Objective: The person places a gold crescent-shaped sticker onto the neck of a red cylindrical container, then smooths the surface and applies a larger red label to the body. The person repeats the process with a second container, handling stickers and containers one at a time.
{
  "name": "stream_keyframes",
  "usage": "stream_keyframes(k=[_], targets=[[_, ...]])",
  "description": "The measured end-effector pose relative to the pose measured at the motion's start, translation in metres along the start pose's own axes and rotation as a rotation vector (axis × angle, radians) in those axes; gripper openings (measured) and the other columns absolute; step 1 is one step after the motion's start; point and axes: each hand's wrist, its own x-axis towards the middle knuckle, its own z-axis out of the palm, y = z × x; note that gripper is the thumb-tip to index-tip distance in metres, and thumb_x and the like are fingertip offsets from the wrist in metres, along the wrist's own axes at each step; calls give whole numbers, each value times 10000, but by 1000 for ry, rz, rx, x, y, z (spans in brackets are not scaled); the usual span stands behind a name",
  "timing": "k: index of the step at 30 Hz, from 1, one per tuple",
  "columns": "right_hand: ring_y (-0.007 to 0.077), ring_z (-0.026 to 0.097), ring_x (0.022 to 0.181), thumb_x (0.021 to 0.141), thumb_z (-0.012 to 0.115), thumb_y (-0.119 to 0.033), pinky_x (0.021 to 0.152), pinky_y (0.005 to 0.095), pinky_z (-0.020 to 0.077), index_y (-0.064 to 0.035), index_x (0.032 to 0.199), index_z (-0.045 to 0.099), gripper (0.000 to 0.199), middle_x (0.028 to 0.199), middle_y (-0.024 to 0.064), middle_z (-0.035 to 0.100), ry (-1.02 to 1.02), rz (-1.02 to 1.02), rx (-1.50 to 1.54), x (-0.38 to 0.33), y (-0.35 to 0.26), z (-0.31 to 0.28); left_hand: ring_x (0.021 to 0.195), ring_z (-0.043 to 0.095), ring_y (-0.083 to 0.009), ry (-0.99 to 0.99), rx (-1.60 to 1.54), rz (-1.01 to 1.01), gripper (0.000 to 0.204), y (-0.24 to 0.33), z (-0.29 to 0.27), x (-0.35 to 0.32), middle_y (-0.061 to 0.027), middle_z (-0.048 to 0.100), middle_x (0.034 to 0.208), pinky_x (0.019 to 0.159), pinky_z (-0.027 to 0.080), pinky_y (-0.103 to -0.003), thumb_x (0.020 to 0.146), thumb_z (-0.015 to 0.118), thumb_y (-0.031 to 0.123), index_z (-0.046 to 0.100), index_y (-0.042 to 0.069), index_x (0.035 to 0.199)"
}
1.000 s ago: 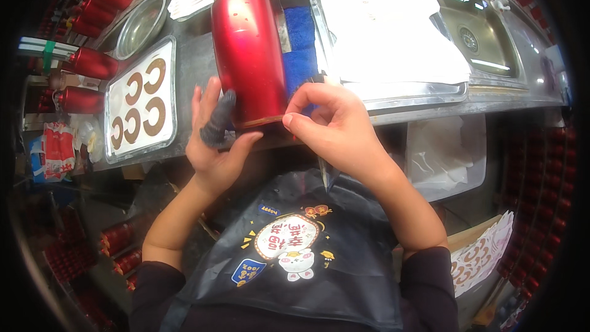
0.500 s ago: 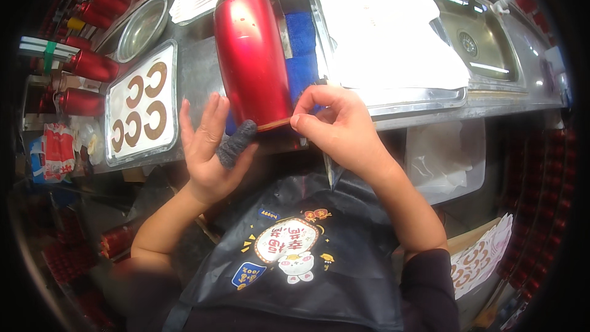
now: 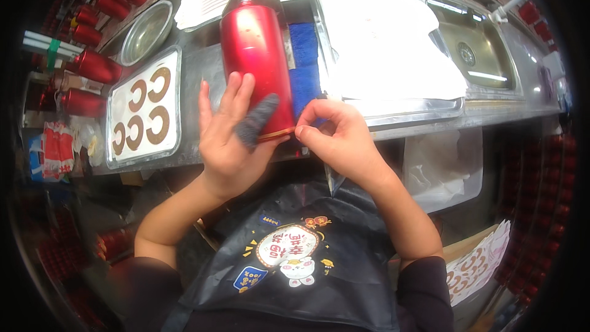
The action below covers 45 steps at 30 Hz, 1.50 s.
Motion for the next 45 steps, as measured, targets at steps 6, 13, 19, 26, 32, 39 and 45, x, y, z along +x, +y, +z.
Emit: stream_keyframes(k=[6, 13, 19, 26, 32, 39, 45], targets=[[7, 485, 662, 878, 633, -15, 573, 187, 368, -7, 895, 618, 24, 857, -22, 569, 54, -13, -3, -8, 0, 7, 1465, 389, -377, 6, -378, -158, 776, -18, -5, -26, -231, 438, 1547, 1191, 194, -590, 774, 857, 184, 507, -13, 1437], [-7, 374, 579, 836, 782, -119, 491, 198, 302, -23, 1068, 504, 375, 957, 10, 483, 265, -259, -324, -10, -3, 40, 1469, 338, -246, 63, -1000, -589, 659, -7, -10, -35, -180, 374, 1589, 1221, 195, -393, 953, 671, 87, 367, -34, 1526], [21, 353, 569, 847, 822, -188, 477, 213, 315, -7, 1090, 469, 465, 1014, 44, 471, 309, -323, -384, -5, 5, 45, 1428, 389, -222, 57, -1026, -707, 659, 4, -3, -32, -157, 404, 1564, 1190, 270, -377, 938, 681, 38, 379, -37, 1519], [8, 397, 568, 912, 695, -88, 505, 193, 331, 5, 1118, 488, 306, 1045, 33, 484, 222, -264, -202, -8, 10, 35, 1269, 516, -198, -34, -737, -594, 593, 6, -8, -25, -143, 528, 1442, 1157, 315, -373, 942, 690, 110, 449, -47, 1460], [1, 431, 600, 947, 612, -45, 556, 187, 359, 7, 1125, 514, 210, 1041, 26, 479, 188, -228, -93, -8, 10, 32, 1216, 550, -225, 43, -924, -721, 478, 6, -9, -29, -151, 594, 1357, 1190, 225, -421, 964, 644, 150, 520, -34, 1387], [26, 390, 591, 866, 779, -174, 536, 203, 350, -14, 1082, 483, 400, 997, 39, 466, 279, -295, -361, -5, 2, 41, 1512, 302, -345, 15, -584, -574, 521, 9, -14, -58, -278, 404, 1555, 1225, 2, -524, 963, 589, 166, 501, -55, 1426], [64, 422, 566, 834, 815, -199, 486, 238, 357, -17, 1101, 440, 495, 957, 73, 489, 331, -403, -516, 1, 5, 50, 1485, 323, -437, -84, -261, -437, 463, 26, -9, -80, -276, 442, 1528, 1184, -32, -628, 903, 682, 145, 612, -24, 1329]])
